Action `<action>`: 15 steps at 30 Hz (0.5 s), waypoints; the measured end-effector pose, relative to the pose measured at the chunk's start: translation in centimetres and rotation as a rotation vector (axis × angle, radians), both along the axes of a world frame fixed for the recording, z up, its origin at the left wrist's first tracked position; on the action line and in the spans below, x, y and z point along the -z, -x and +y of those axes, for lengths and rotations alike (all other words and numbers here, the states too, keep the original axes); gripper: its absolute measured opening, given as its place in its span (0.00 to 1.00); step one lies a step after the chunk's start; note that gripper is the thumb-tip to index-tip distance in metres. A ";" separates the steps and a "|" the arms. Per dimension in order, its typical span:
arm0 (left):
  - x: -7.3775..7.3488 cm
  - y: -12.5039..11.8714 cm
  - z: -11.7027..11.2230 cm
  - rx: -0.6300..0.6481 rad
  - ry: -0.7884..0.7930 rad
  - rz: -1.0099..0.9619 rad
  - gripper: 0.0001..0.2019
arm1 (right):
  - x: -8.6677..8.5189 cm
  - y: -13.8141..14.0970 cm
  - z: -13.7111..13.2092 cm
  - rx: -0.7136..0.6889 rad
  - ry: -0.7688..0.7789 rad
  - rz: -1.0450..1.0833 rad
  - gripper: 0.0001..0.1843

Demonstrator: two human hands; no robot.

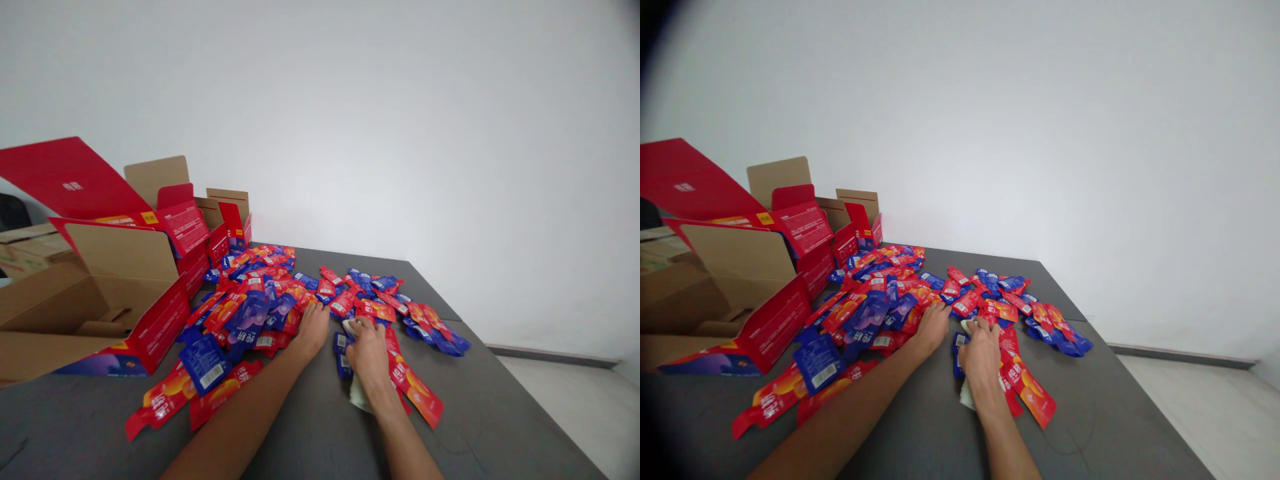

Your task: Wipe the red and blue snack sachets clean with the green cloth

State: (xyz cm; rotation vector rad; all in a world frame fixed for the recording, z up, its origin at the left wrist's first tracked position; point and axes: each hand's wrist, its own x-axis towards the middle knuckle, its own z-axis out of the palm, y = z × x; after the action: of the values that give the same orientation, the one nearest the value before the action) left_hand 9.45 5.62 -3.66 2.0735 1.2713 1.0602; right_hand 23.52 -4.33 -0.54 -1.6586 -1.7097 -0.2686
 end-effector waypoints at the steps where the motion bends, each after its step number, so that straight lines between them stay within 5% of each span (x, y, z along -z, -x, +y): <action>1: 0.0 -0.2 0.3 -0.002 0.001 -0.001 0.12 | 0.0 0.0 0.0 -0.006 -0.001 0.005 0.28; 7: -0.9 0.4 0.3 -0.015 -0.012 -0.016 0.12 | 0.1 -0.1 0.1 0.002 -0.015 -0.016 0.28; 15: -3.2 3.5 -2.3 -0.066 -0.031 -0.161 0.12 | -0.1 0.5 0.1 -0.068 -0.116 0.025 0.28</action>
State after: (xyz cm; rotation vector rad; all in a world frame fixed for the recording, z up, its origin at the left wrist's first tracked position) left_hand 5.93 3.35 -0.46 1.9360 1.2579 1.2562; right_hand 23.00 -4.22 -0.41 -1.5110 -1.6959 -0.3077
